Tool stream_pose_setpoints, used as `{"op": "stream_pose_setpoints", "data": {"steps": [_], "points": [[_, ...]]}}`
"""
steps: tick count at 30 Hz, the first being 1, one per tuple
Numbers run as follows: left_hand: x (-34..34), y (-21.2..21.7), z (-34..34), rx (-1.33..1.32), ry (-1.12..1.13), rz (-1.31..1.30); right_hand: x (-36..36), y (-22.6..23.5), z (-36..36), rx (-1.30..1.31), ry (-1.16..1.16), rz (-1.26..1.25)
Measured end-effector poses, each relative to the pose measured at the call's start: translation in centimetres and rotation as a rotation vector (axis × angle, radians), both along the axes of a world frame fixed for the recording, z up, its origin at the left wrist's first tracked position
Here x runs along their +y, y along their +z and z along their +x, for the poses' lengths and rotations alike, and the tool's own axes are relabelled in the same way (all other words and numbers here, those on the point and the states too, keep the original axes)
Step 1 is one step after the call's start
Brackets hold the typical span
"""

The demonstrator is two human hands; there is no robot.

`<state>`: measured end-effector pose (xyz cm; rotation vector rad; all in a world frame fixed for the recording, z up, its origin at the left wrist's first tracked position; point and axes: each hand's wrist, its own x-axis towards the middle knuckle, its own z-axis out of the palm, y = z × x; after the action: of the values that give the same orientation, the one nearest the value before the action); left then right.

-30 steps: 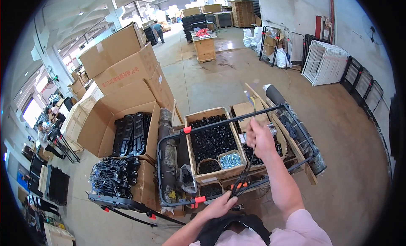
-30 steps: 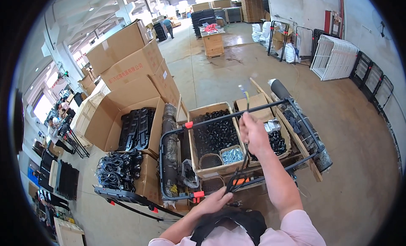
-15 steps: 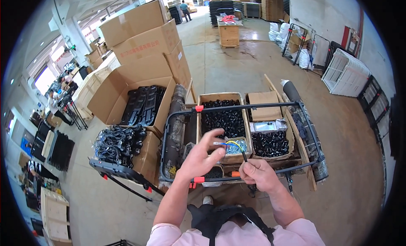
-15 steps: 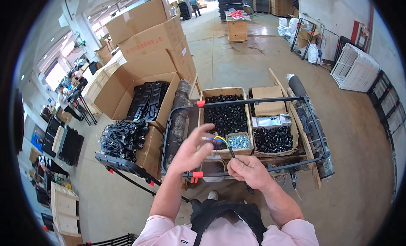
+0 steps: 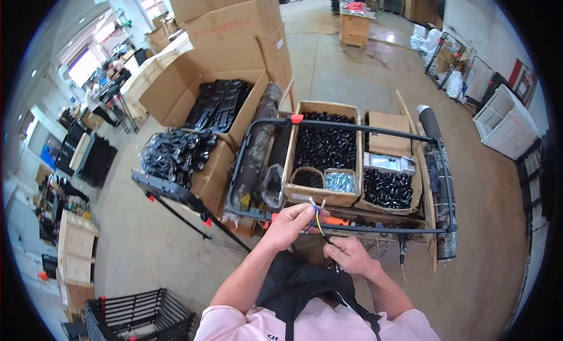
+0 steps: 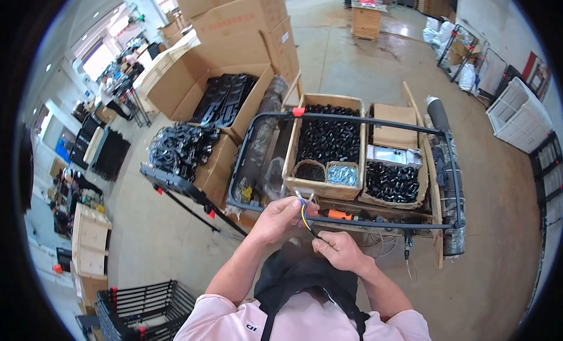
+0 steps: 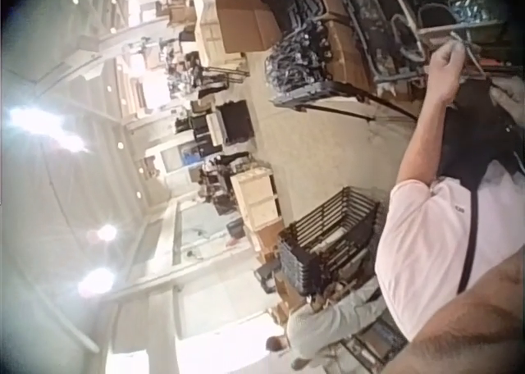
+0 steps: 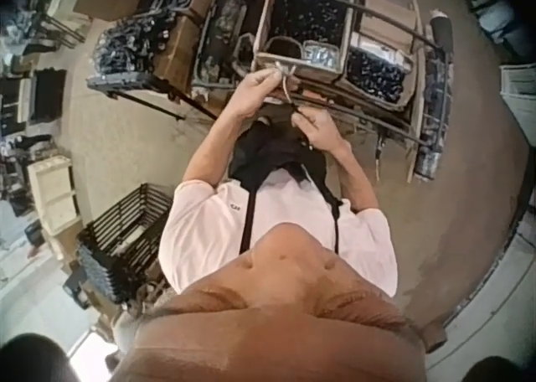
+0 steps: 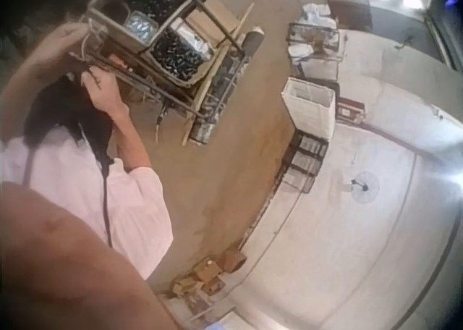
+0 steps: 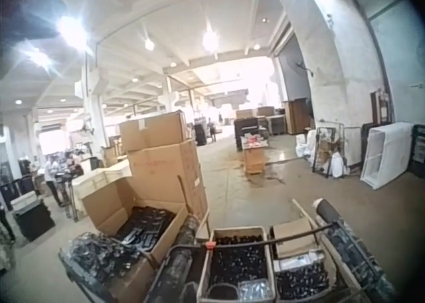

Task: Assembling plastic components and wiring onto a lawnmower handle frame.

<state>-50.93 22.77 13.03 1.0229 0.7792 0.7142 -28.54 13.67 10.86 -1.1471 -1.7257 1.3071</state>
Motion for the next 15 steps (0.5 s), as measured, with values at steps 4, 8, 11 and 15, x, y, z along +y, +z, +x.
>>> {"op": "stream_pose_setpoints", "data": {"steps": [4, 8, 11, 15], "points": [[-1.4, -1.6, -1.5, 0.034, 0.047, -0.011, -0.3, -1.9, -0.6, -0.005, 0.141, -0.019], [-2.0, -2.8, -3.3, 0.097, 0.007, -0.172, -0.1, -2.6, -1.2, -0.015, 0.160, -0.092], [-2.0, -3.4, -4.2, 0.037, 0.060, -0.065, 0.3, -3.6, -1.7, -0.040, 0.228, -0.117], [0.0, -4.2, -6.1, 0.161, -0.026, 0.590, 0.5, -4.8, -2.8, 0.041, 0.251, -0.363]]}}
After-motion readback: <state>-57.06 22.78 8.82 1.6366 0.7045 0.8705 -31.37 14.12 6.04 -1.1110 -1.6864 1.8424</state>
